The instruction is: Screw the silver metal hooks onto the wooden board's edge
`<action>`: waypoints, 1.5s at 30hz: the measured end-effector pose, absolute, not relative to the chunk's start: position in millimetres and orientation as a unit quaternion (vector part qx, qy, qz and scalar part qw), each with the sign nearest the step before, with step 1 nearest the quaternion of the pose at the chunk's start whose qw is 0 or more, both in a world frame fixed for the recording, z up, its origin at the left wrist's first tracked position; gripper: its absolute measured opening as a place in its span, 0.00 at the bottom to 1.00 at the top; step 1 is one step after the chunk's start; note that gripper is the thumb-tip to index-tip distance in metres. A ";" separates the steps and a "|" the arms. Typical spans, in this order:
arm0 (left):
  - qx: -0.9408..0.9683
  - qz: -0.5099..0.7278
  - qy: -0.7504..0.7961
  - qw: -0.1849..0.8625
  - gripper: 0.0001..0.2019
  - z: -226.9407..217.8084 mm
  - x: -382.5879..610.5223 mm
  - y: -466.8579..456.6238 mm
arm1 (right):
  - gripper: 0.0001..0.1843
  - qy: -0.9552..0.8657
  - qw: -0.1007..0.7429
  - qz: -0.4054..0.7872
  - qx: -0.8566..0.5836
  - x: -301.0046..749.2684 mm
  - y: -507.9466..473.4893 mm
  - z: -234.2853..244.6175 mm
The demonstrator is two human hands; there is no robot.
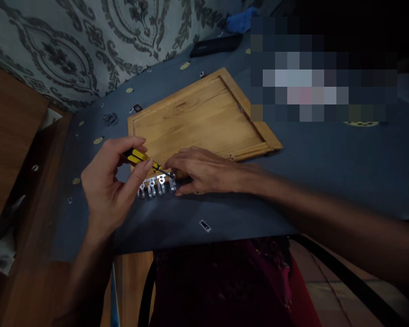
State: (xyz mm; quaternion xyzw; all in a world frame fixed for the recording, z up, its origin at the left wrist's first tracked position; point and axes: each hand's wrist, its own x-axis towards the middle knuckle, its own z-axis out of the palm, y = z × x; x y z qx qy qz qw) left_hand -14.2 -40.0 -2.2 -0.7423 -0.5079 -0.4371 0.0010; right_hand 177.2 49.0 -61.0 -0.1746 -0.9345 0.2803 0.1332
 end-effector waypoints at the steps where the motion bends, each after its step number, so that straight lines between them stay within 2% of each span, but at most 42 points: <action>1: -0.747 -0.434 -0.503 0.006 0.15 -2.8 -13.8 -39.2 | 0.24 -0.934 0.133 0.280 -0.176 177.0 49.0 -60.7; 9: -0.739 -0.442 -0.508 0.009 0.15 -2.8 -11.9 -34.1 | 0.24 -0.933 0.133 0.289 -0.169 177.6 49.2 -61.3; 15: -0.726 -0.485 -0.486 -0.043 0.19 -2.4 -14.0 -31.6 | 0.24 -0.932 0.158 0.279 -0.170 178.1 48.3 -63.4; 18: -0.725 -0.477 -0.493 -0.067 0.16 -5.3 -16.5 -31.1 | 0.25 -0.931 0.157 0.283 -0.169 178.6 47.7 -62.4; 25: -0.717 -0.482 -0.503 0.005 0.16 -2.6 -10.3 -32.4 | 0.24 -0.931 0.156 0.284 -0.168 177.7 49.2 -64.1; 36: -0.749 -0.453 -0.472 -0.101 0.15 1.8 -25.2 -29.9 | 0.25 -0.931 0.153 0.284 -0.172 177.5 48.7 -62.9; 40: -0.730 -0.481 -0.479 -0.081 0.14 -3.3 -18.8 -27.0 | 0.26 -0.934 0.156 0.277 -0.165 177.6 50.0 -65.5; 45: -0.730 -0.489 -0.474 -0.055 0.13 -4.7 -13.4 -25.1 | 0.21 -0.933 0.154 0.286 -0.157 177.5 51.1 -66.9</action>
